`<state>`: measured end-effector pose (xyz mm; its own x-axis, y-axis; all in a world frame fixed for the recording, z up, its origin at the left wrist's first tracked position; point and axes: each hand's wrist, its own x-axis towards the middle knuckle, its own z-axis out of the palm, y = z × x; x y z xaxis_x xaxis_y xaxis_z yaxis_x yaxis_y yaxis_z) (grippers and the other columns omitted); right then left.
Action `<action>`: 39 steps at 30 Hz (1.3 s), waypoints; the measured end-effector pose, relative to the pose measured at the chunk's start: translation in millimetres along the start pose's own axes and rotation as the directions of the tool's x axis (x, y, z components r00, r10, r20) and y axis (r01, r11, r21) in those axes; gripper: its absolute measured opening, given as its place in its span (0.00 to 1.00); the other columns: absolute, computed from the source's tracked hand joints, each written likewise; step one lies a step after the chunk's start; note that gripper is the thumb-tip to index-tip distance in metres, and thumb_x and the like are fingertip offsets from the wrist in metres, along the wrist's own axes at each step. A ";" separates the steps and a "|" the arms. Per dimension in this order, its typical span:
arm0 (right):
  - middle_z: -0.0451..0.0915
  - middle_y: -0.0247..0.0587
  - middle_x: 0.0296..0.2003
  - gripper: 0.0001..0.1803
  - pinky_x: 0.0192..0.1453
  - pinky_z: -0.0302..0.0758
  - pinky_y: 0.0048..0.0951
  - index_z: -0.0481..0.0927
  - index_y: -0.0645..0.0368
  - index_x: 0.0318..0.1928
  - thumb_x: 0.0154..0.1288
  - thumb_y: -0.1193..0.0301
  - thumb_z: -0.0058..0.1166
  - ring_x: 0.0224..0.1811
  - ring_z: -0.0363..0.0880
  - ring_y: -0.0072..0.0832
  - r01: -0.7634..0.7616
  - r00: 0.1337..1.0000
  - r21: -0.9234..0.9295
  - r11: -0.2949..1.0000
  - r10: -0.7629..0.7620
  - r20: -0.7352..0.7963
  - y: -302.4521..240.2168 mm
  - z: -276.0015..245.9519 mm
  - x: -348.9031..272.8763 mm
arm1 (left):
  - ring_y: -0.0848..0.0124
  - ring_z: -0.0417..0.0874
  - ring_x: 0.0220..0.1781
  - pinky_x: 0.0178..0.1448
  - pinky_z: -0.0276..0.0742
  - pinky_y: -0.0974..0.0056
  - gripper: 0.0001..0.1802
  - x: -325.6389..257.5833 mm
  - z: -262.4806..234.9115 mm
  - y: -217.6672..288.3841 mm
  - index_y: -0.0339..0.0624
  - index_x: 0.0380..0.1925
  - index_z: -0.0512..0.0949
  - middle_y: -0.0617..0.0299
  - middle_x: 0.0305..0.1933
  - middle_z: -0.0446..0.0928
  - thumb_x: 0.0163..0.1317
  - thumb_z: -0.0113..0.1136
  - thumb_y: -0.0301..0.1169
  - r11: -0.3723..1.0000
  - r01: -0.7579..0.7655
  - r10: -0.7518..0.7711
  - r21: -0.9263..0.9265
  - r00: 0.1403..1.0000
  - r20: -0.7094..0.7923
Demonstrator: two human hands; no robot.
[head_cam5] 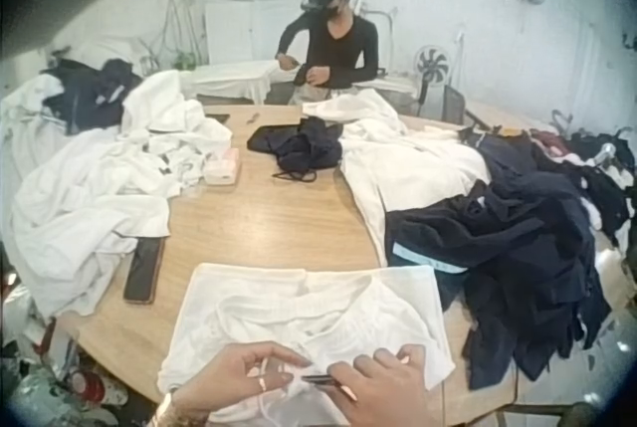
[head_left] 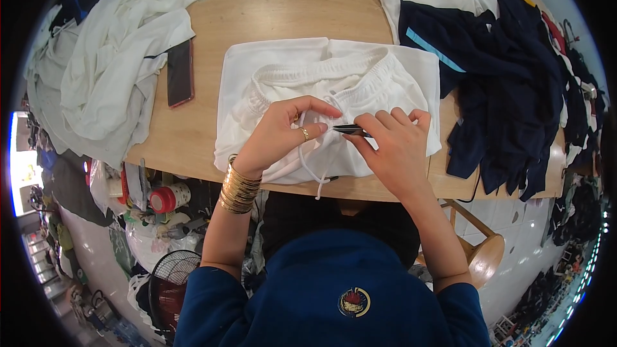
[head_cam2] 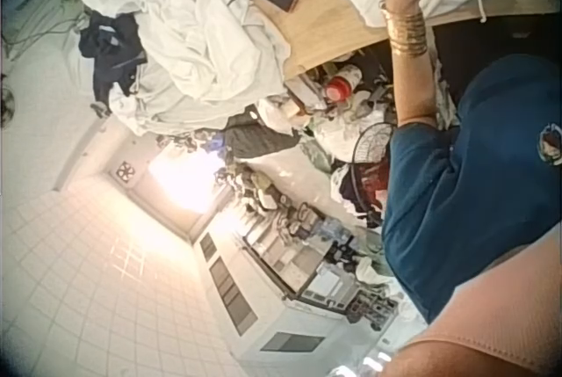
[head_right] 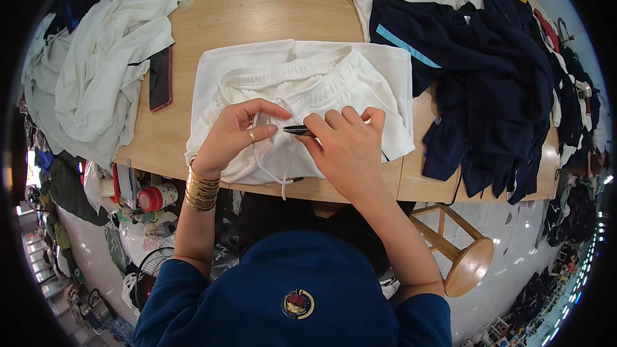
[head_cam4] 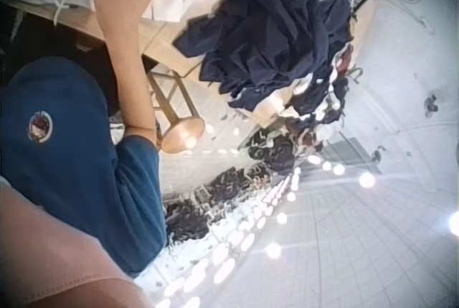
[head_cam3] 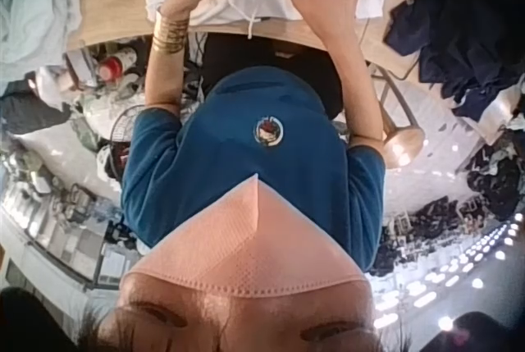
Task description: Trimming excess threads from white athletic shorts using small thread snips on a large work table in a textile factory.
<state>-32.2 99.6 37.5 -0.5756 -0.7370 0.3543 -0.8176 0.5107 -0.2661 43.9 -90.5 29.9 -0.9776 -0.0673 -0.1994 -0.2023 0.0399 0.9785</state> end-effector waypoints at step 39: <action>0.76 0.36 0.23 0.09 0.27 0.66 0.20 0.79 0.59 0.40 0.58 0.77 0.58 0.22 0.66 0.19 -0.558 0.813 0.696 0.452 0.465 0.350 -19.1 9.7 -10.4 | 0.82 0.69 0.32 0.38 0.66 0.75 0.06 5.2 2.1 -7.1 0.37 0.33 0.77 0.70 0.29 0.75 0.60 0.61 0.29 0.995 -0.030 0.034 0.097 0.999 -0.031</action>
<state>-10.4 93.2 30.3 -0.8427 -0.5173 -0.1491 -0.0378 0.3332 -0.9421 40.2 -89.0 21.8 -0.9816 -0.0964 -0.1647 -0.1771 0.1387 0.9744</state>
